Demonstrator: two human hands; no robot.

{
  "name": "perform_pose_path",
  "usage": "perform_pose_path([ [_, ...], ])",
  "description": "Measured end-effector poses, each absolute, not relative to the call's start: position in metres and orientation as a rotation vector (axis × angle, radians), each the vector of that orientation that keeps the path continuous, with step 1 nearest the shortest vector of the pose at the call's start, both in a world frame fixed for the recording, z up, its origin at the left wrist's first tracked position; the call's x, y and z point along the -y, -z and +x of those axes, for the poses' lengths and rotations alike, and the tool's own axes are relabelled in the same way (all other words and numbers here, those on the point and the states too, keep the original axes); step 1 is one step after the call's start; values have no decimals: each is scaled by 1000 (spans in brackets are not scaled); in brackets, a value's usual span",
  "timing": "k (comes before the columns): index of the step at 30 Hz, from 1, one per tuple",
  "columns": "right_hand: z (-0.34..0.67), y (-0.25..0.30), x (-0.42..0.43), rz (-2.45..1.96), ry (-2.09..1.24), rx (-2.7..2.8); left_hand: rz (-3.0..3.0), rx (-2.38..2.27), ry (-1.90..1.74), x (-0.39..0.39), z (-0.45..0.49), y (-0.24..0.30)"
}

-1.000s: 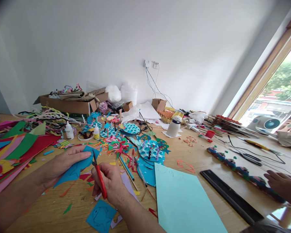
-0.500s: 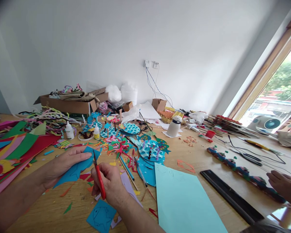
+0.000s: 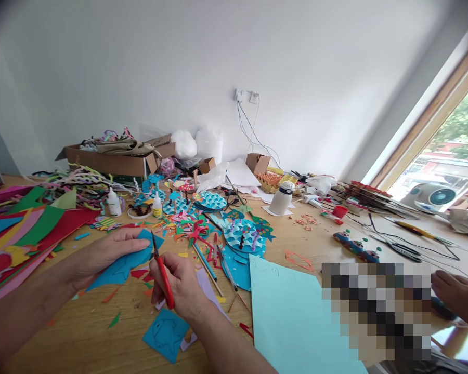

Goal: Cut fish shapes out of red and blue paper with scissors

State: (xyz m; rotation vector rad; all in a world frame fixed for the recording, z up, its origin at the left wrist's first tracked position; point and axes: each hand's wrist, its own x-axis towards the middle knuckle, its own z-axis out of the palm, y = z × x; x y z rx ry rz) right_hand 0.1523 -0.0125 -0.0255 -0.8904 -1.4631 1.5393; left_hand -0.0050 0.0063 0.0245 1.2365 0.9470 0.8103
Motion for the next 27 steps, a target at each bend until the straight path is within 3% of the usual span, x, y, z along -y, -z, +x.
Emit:
perform_pose_path([
  [12, 157, 29, 7, -772, -1695, 1440, 1414, -1075, -653, -10, -32, -45],
  [19, 160, 31, 0, -705, -1470, 1243, 1911, -1107, -431, -13, -23, -42],
  [27, 161, 24, 2, -734, -1489, 1281, 2065, -1095, -210, -17, -16, -32],
])
